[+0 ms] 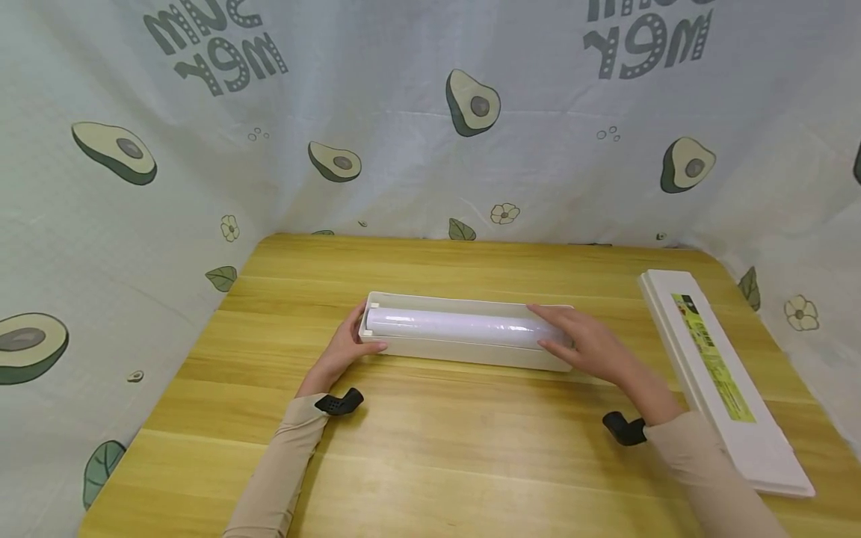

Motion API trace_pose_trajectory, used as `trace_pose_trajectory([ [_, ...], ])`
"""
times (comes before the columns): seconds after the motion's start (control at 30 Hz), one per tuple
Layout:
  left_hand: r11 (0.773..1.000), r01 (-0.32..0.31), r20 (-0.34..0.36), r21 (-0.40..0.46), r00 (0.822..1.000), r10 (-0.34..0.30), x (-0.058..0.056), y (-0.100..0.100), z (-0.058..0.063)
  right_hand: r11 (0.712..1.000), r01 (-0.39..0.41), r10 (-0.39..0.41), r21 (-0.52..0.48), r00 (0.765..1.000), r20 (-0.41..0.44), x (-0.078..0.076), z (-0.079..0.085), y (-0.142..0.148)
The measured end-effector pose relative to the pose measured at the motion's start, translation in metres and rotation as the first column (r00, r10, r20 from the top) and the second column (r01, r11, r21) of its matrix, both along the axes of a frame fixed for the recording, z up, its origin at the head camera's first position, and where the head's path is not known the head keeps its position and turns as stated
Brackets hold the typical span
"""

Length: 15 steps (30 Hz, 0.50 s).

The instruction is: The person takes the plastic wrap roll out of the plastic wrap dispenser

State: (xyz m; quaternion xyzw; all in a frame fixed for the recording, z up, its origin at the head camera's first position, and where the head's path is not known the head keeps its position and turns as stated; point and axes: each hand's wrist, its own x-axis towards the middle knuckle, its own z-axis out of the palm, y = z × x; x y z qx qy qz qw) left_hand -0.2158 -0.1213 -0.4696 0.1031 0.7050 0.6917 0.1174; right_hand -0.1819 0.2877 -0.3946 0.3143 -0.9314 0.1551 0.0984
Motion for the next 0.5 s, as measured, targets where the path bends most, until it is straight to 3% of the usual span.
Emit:
trace_pose_trajectory([
  [0.17, 1.000, -0.002, 0.002, -0.005, 1.000, 0.002, -0.001, 0.000, 0.000, 0.997, -0.073, 0.073, 0.008, 0.997, 0.012, -0.009, 0.000, -0.002],
  [0.5, 1.000, -0.002, 0.012, -0.010, 1.000, 0.002, -0.003, -0.001, -0.002, 0.991, -0.136, 0.137, -0.004, 0.991, 0.005, -0.022, -0.006, -0.006],
])
